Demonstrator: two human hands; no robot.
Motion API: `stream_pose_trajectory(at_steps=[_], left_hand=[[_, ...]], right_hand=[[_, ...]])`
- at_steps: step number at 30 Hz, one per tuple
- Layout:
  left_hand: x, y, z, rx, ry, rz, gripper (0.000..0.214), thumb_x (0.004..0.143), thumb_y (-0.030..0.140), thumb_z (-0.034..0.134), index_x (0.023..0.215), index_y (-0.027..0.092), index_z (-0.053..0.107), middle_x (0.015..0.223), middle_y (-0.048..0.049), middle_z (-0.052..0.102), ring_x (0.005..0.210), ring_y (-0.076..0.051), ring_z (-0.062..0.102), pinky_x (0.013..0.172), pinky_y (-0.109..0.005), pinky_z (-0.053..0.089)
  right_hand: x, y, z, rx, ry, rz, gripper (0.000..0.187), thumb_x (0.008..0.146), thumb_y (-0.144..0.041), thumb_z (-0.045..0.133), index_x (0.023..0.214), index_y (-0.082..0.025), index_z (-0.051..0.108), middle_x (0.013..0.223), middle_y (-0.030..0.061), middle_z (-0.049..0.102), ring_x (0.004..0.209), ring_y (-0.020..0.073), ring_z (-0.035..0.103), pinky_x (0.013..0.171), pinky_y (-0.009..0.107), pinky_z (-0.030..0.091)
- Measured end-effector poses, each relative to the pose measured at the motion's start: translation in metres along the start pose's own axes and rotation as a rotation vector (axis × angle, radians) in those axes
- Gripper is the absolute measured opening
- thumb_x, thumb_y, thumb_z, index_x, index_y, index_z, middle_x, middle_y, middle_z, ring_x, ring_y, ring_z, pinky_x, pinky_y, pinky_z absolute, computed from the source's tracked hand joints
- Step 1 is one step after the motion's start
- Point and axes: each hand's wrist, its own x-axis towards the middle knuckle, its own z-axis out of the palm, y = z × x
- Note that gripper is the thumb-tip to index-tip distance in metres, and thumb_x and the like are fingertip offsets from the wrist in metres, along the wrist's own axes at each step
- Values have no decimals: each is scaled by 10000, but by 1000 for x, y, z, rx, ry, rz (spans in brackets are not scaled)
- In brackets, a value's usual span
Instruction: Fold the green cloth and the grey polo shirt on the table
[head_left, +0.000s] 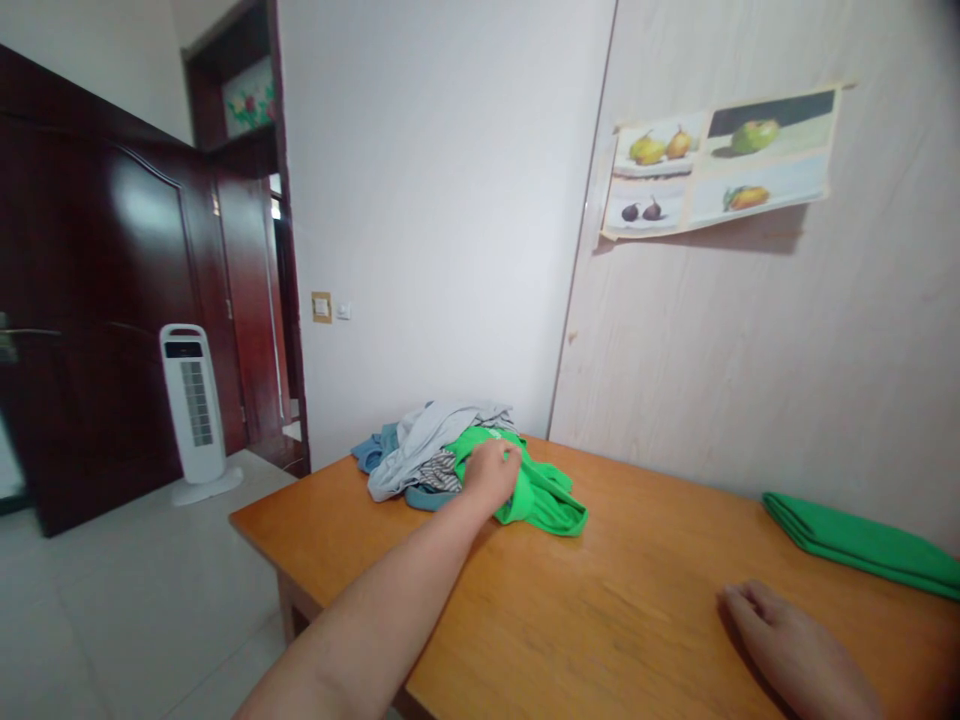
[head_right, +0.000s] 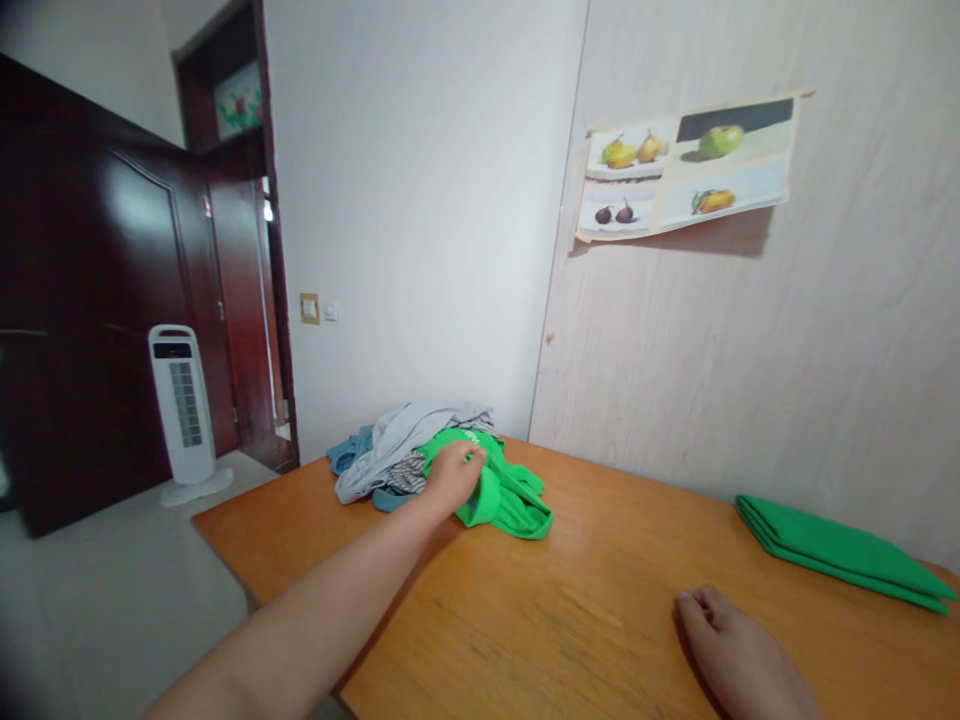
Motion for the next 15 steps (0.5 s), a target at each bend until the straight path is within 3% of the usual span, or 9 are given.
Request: stream_pose_trajectory(at_steps=[3,5,10,15], left_hand=[[26,-28,-30,185,132,-138,271,880,291,540,1117,242,663,1260,-123,626,1250,-333,498,1041,-487,350],[35,-48,-50,283,188,-254,341,851,256,561,1183,213,620,1323,-175,574,1293,-388,449,1041,-567,317],[46,-87,-81,397,198,-489,322,755,303,671,1060,201,653,1265,-213,606,1265,-437,475,978,-579,371],[51,-90,-85,381,209,-544,217,769,307,648,961,220,701,1155,-188,674,1183,-449,538,942,-579,374]], right_hand=[[0,0,0,-3,-10,3,312,808,-515,468,752,-270,653,748,101,718,829,335,696,791,425,506],[-1,-1,-1,-2,-7,-6,314,811,-514,462,758,-271,654,755,101,720,822,335,696,791,428,507],[-3,-5,-2,-10,16,-13,306,810,-511,465,743,-272,645,717,92,708,818,331,696,777,419,508],[-2,-6,-3,-50,-22,33,351,835,-538,446,785,-267,663,781,97,726,820,321,695,771,413,495]])
